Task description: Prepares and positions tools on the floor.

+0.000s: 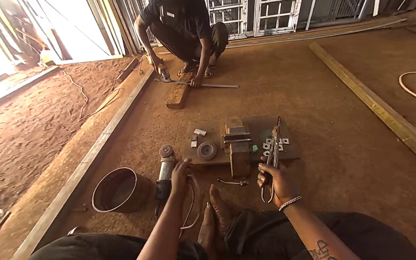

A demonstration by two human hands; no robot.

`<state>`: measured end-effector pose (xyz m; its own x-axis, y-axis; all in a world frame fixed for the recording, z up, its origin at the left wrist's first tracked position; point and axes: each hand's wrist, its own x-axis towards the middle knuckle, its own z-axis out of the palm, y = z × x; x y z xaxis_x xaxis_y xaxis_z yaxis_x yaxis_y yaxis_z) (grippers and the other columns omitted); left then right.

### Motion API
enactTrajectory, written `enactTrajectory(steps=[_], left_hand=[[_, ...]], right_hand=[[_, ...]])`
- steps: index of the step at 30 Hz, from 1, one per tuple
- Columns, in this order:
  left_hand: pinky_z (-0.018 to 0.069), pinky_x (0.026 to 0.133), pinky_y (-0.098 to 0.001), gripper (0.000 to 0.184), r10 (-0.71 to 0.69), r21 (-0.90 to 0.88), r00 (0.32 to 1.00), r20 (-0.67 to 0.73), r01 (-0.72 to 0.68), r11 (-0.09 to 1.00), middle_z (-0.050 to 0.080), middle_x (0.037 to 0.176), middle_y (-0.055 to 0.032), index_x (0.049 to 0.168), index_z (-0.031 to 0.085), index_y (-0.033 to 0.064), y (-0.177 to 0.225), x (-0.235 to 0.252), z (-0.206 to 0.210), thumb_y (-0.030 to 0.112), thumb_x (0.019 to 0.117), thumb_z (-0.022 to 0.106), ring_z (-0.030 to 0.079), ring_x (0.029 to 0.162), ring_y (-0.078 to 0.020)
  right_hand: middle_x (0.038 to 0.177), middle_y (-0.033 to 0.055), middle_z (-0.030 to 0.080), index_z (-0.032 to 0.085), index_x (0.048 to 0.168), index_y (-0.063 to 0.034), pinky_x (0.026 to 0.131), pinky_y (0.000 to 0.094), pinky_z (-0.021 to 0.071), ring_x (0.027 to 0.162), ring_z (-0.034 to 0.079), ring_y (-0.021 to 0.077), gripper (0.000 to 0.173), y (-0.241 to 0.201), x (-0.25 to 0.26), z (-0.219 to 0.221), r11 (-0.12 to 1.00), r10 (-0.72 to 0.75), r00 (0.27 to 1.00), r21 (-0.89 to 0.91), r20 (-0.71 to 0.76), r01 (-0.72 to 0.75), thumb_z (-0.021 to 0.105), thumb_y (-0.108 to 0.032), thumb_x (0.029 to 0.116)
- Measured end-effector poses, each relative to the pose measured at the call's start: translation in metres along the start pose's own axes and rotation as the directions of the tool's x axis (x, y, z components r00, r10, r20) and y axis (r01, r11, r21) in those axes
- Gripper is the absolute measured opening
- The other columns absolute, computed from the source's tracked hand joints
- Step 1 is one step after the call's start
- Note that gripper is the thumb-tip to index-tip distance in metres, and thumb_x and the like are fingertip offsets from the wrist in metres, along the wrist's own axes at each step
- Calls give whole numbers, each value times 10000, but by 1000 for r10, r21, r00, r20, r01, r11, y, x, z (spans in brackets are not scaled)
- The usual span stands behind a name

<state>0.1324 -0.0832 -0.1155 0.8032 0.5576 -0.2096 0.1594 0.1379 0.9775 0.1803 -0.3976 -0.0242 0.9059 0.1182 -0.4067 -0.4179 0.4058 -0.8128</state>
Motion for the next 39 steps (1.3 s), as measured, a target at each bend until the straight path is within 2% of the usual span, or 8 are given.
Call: enactTrajectory(steps=[2, 5, 10, 15, 18, 21, 30, 39], left_hand=[[507, 596, -288, 268, 145, 308, 989, -23, -131, 942, 683, 818, -19, 1099, 717, 60, 33, 7, -17, 282, 1056, 573, 594, 657, -96], [536, 916, -630, 313, 37, 893, 999, 29, -43, 448, 769, 1024, -86, 1122, 787, 211, 54, 9, -50, 463, 961, 700, 717, 1000, -310], [411, 1100, -642, 391, -327, 995, 940, 99, -104, 3, 710, 1237, -138, 1155, 741, 138, -34, -20, -75, 451, 981, 584, 614, 1252, -365], [259, 1194, -647, 438, -43, 969, 974, 223, -217, 122, 576, 1455, -63, 1313, 660, 184, -75, -28, -34, 462, 1059, 437, 426, 1446, -329], [440, 1135, -543, 457, -235, 941, 938, 255, -185, 284, 590, 1437, -130, 1380, 614, 121, -70, -25, -23, 416, 1087, 424, 556, 1349, -317], [499, 1045, -584, 495, -386, 986, 908, 164, -139, 94, 667, 1320, -164, 1328, 635, 112, -58, -33, -17, 470, 1048, 440, 631, 1255, -353], [303, 1156, -677, 388, -482, 936, 814, 323, -351, 35, 637, 1386, -107, 1260, 701, 166, -52, -42, 5, 391, 960, 603, 519, 1360, -363], [524, 871, -551, 276, -833, 999, 552, 42, -51, 16, 685, 1096, -204, 1187, 669, -8, -1, -57, -32, 166, 1008, 551, 660, 947, -324]], right_hand=[[686, 67, 526, 553, 1291, -5, 453, 275, 500, 470, 502, 127, 285, 1, 1, -1, 1000, -15, 1000, -20, 5, 15, 574, -26, 1007], [669, 55, 510, 553, 1281, -6, 446, 274, 497, 460, 492, 125, 281, 4, 2, -2, 999, -35, 999, -32, 6, 35, 564, -20, 1001], [695, 55, 530, 556, 1260, -4, 434, 276, 497, 466, 501, 123, 265, 7, 3, -3, 998, -46, 999, -39, -1, 46, 562, -26, 996], [693, 66, 535, 563, 1267, 4, 434, 282, 497, 467, 502, 129, 265, 3, -2, -5, 996, -58, 998, -68, -26, 56, 566, -33, 1004], [692, 63, 524, 544, 1281, -8, 439, 288, 502, 466, 499, 134, 284, 5, -1, -10, 993, -81, 996, -92, -30, 78, 570, -37, 999], [670, 79, 533, 555, 1270, 7, 448, 310, 512, 459, 505, 150, 279, 4, 5, -13, 979, -151, 988, -143, -28, 146, 589, -40, 997], [702, -3, 618, 558, 1199, -42, 501, 305, 579, 516, 602, 136, 263, 0, -6, -11, 667, -675, 688, -178, 267, 723, 618, -154, 969], [629, -76, 515, 530, 1080, -165, 432, 250, 537, 452, 538, 86, 64, 7, -8, -12, 754, -591, 751, -129, 293, 644, 517, -199, 1027]])
